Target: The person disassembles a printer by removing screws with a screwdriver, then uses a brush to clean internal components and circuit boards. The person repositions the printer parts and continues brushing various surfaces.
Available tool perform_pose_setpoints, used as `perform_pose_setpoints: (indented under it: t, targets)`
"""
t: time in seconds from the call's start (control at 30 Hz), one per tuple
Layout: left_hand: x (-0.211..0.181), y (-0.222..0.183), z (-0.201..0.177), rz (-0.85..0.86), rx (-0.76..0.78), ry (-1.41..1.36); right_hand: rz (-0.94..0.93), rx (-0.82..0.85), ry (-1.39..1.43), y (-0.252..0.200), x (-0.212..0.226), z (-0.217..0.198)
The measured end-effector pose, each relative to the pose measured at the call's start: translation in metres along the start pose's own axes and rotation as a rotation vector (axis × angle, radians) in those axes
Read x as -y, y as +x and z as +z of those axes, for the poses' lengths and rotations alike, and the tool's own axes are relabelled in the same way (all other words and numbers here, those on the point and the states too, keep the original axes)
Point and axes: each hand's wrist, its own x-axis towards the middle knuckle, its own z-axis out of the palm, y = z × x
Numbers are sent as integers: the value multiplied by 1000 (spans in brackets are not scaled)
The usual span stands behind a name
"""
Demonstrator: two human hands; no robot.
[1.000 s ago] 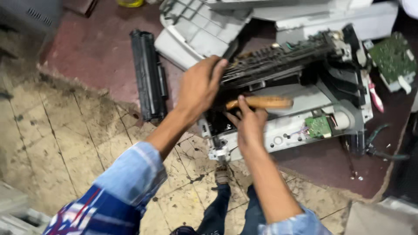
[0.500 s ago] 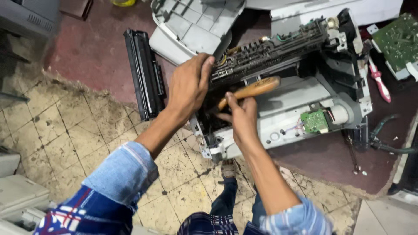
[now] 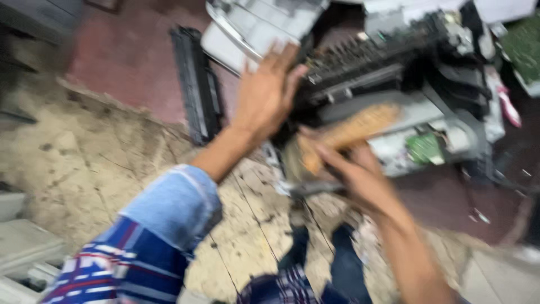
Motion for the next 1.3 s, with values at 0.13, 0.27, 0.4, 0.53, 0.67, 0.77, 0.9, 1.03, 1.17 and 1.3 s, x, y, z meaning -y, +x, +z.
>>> perform_pose_setpoints:
  t: [0.13, 0.27, 0.4, 0.53, 0.67, 0.77, 0.9, 1.03, 1.17, 1.3]
  targets:
    - [-6, 0, -19, -25, -7, -255, 34, -241, 306, 8, 2, -9]
    - [-8, 8, -19, -194, 68, -352, 46, -677, 598, 79, -59, 21]
    - [2, 2, -15, -146, 46, -378, -17, -624, 428, 84, -91, 45]
    - [-3, 7, -18, -145, 54, -360, 51, -366, 257, 60, -46, 13]
    - [-11, 6, -25, -201, 81, -325, -19, -189, 166, 62, -29, 8]
    - [-10, 7, -22, -277, 116, -336, -94, -389, 115, 71, -36, 23]
    - [-2, 2, -16, -58, -49, -425, 27, -281, 8, 60, -19, 22]
    - [-3, 1, -15, -153, -20, -399, 136, -111, -240, 26, 23, 6]
    - [-1, 4, -20, -159, -13, -427, -185, -110, -471, 17, 40, 24]
    - [1, 0, -17, -123, -42, -474, -192, -19, -480, 7, 46, 35]
